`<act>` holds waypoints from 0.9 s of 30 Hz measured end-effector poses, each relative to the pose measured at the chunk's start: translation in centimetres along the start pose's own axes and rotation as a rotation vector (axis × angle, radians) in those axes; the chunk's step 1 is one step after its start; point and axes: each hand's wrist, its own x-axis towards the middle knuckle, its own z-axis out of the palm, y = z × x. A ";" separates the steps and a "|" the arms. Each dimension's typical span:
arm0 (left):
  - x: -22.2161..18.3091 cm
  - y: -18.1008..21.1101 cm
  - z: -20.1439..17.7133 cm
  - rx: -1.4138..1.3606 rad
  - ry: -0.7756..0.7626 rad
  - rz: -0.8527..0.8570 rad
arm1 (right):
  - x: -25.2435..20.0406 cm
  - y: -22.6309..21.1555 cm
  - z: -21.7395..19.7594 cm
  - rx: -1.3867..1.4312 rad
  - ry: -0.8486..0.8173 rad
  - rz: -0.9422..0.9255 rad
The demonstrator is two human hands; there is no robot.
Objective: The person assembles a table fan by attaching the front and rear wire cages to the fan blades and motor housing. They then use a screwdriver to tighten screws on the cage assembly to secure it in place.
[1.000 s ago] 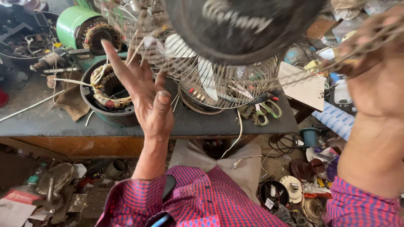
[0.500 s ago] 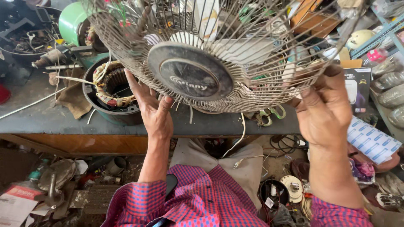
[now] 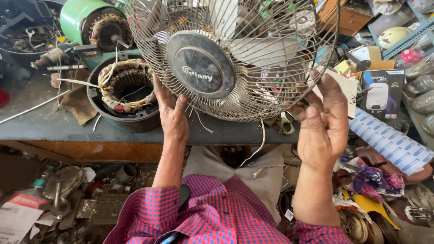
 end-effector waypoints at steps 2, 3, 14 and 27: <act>0.2 -0.3 0.0 0.006 -0.004 -0.010 | -0.4 0.3 0.1 -0.044 0.006 -0.014; 0.2 -0.5 -0.1 0.008 -0.006 -0.016 | -0.7 0.3 0.2 -0.050 0.010 -0.013; 0.1 -4.2 -2.6 -0.280 -0.103 -0.032 | -3.8 0.6 0.9 0.007 0.089 -0.024; -0.7 -3.8 -2.4 -0.308 -0.129 0.011 | -10.8 4.5 -0.6 0.101 0.275 0.014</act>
